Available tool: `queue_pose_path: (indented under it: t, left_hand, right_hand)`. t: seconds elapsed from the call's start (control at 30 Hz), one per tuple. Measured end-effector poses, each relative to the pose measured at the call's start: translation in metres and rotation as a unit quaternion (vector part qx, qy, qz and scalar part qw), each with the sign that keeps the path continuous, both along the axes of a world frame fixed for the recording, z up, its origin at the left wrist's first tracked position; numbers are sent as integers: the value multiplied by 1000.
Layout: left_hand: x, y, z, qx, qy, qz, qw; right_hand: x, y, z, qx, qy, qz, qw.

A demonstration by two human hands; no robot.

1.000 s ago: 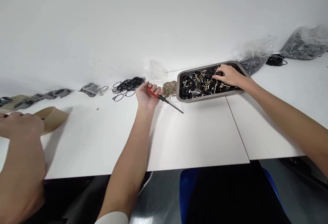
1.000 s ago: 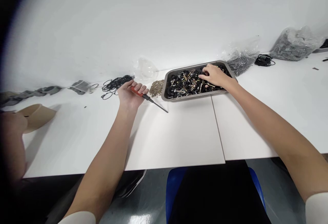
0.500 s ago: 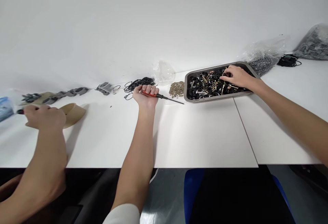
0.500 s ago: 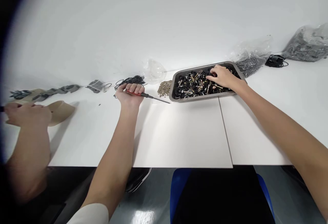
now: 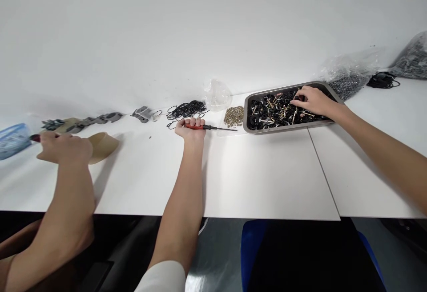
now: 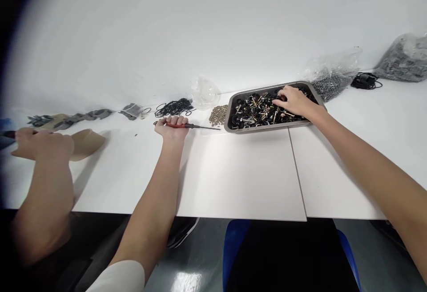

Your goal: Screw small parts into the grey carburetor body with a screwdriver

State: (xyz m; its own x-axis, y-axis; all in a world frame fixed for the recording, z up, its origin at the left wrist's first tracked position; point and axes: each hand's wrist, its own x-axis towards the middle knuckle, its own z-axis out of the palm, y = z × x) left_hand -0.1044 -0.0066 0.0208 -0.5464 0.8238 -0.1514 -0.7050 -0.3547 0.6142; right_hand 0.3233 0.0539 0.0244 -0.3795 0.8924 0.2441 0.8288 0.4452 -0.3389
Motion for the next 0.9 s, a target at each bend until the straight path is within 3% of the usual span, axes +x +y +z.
queue_pose_path:
  t: [0.57, 0.9]
  left_hand:
    - [-15, 11, -29, 7, -14, 48, 999]
    - [-12, 13, -28, 4, -44, 65, 997]
  right_hand:
    - [2, 4, -3, 11, -3, 5, 1000]
    - [0, 1, 0, 2, -1, 5, 1000]
